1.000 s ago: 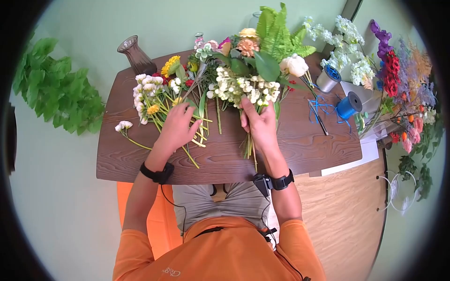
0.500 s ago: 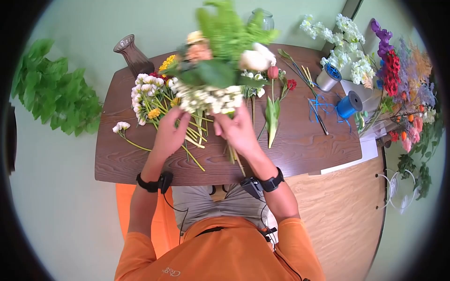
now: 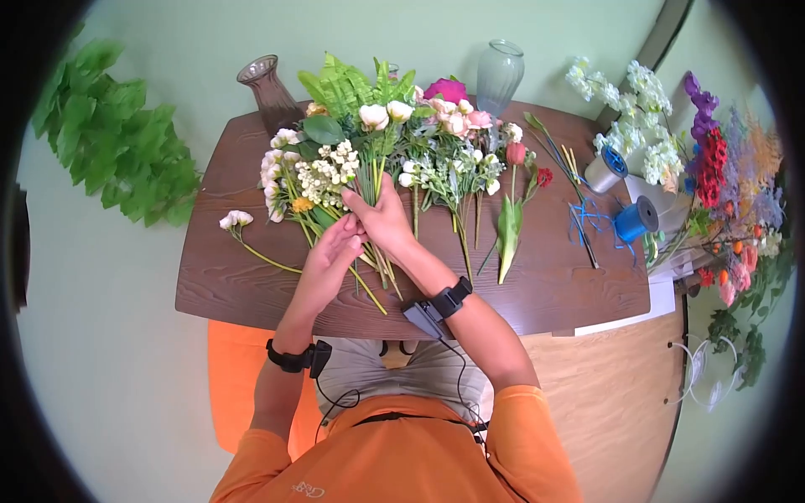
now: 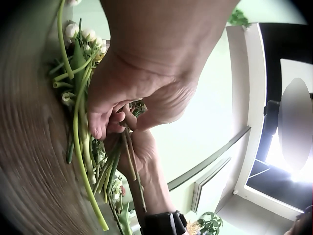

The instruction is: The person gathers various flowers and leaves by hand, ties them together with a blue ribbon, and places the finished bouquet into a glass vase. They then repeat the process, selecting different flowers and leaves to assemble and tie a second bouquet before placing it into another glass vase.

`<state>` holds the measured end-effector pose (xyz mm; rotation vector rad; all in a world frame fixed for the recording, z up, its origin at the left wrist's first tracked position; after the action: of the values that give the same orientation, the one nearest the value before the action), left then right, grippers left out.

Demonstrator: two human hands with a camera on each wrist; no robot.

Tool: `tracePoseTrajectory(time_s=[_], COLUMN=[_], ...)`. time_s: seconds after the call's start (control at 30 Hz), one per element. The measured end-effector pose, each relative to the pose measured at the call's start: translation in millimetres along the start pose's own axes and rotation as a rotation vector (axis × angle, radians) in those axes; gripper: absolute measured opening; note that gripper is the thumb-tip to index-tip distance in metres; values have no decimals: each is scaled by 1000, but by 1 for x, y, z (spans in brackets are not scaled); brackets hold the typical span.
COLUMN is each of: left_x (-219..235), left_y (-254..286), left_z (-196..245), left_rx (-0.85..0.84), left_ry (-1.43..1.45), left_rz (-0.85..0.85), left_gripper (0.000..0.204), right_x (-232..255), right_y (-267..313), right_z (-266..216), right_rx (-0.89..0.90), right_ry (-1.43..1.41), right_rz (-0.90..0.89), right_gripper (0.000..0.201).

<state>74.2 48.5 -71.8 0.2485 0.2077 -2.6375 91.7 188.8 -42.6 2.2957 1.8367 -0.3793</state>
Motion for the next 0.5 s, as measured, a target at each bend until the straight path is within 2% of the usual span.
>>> tracePoseTrajectory(time_s=[0.17,0.3,0.5], left_x=[-6,-15,-36], left_y=[-2,1,4], left_z=[-3,-4,-12], left_rx=[-80,-22,-9], left_ry=[19,87,108], left_rz=[-9,-58,-98], left_gripper=[61,65,51], right_x=[-6,-5,3], right_y=[6,9,7], right_z=[-2,4,0], right_rx=[-7,-48,-104], right_ry=[-19,-47,-74], right_rz=[15,2,2], right_gripper=[44,45,45])
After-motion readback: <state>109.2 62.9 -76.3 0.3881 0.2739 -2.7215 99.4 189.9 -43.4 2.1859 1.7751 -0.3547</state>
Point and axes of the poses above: each hand's wrist, its own y-axis away from the middle knuckle, its own x-axis out of the back of the hand, z = x × y, the point moved 4 cm from there along -y, towards the middle knuckle, and after that the axes turned 14 degrees about -z, right-handed, at the moved point
